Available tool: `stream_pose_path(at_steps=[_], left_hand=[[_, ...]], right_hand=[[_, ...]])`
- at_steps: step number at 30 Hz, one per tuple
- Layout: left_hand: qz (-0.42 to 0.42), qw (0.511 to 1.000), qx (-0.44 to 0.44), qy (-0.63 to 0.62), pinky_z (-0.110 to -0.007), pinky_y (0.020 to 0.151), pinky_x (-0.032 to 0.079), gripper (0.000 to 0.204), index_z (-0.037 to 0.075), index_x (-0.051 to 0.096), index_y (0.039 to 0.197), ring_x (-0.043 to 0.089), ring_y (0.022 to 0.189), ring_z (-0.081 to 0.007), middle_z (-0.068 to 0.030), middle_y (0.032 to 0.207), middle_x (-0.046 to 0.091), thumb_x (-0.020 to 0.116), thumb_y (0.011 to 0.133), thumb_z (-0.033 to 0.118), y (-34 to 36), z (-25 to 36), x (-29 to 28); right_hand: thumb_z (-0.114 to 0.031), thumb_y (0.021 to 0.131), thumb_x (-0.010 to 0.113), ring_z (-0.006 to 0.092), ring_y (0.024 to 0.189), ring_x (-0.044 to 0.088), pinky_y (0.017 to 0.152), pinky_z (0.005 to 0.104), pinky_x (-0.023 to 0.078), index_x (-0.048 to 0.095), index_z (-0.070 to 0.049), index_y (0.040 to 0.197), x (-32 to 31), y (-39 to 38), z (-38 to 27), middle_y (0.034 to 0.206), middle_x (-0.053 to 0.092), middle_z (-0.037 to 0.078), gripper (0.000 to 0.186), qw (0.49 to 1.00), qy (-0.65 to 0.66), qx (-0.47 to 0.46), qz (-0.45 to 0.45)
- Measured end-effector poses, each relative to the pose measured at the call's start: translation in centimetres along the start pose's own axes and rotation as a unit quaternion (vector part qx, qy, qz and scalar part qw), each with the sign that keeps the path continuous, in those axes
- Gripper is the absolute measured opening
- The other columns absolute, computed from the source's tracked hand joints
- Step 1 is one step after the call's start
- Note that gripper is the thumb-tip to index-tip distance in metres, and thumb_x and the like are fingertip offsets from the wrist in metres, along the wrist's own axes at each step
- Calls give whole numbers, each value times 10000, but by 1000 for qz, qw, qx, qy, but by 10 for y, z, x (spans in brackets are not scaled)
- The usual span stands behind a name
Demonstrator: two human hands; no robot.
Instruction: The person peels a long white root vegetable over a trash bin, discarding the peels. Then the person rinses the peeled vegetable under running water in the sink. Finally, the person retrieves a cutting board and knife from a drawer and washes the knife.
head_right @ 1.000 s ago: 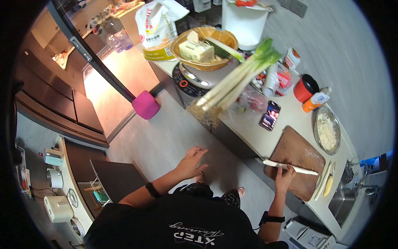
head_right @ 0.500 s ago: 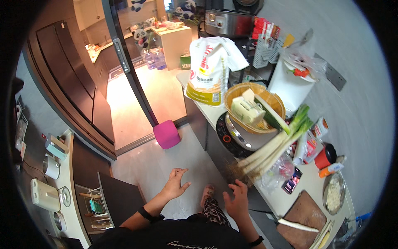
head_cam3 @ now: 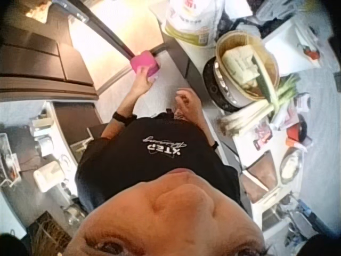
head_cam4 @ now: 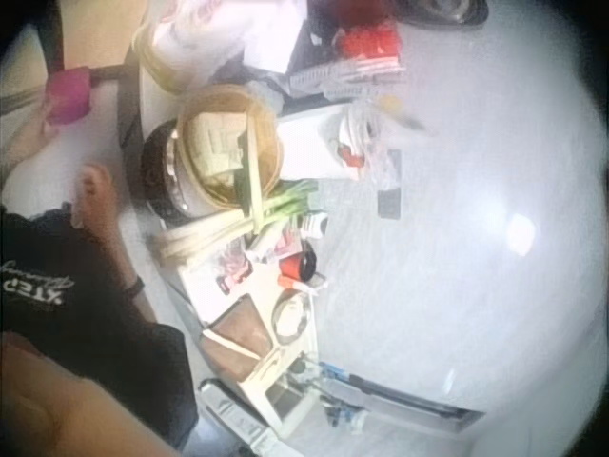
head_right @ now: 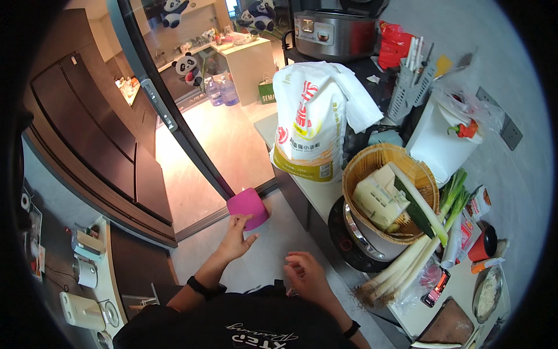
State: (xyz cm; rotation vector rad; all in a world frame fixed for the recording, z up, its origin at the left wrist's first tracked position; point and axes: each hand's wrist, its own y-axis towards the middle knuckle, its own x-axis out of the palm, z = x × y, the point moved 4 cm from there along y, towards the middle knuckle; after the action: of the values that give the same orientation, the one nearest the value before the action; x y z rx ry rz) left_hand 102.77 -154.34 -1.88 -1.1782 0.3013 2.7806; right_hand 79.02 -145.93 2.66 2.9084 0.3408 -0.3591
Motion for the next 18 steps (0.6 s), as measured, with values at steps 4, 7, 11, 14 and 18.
stream_pose_path(at_steps=[4,7,11,14,18], left_hand=[[15,999,-23,-19,-409,981,401,568,42,460,1282,454,1120,-384,-211,1180,426,718,786,147,45,-39,-23],[31,1000,-3,2,-398,960,418,579,23,465,1281,480,1101,-370,-212,1206,421,732,797,195,86,-67,-37],[30,997,41,-51,-398,978,410,571,38,477,1281,472,1140,-377,-208,1224,427,726,794,200,163,-102,-47],[21,993,81,-79,-392,977,412,553,47,486,1274,473,1148,-363,-193,1216,435,718,794,190,221,-125,-44],[-25,980,125,-153,-418,959,419,508,30,505,1219,473,1120,-374,-193,1202,433,712,777,173,288,-150,-54]], right_hand=[[-74,869,639,191,853,661,693,280,549,603,-8,1068,2,49,0,1139,576,128,212,999,-26,20,11],[-68,865,638,185,844,663,690,283,544,615,-13,1052,8,86,3,1099,607,121,197,996,-69,32,41],[-20,850,637,144,815,631,691,259,515,615,-5,1023,26,142,12,1095,624,115,175,992,-85,57,76],[5,857,619,133,815,611,693,244,502,608,-1,1023,48,192,22,1088,614,125,166,987,-89,57,123],[4,892,592,129,825,602,729,236,492,564,-23,1121,88,281,31,1061,602,80,232,980,-110,79,147]])
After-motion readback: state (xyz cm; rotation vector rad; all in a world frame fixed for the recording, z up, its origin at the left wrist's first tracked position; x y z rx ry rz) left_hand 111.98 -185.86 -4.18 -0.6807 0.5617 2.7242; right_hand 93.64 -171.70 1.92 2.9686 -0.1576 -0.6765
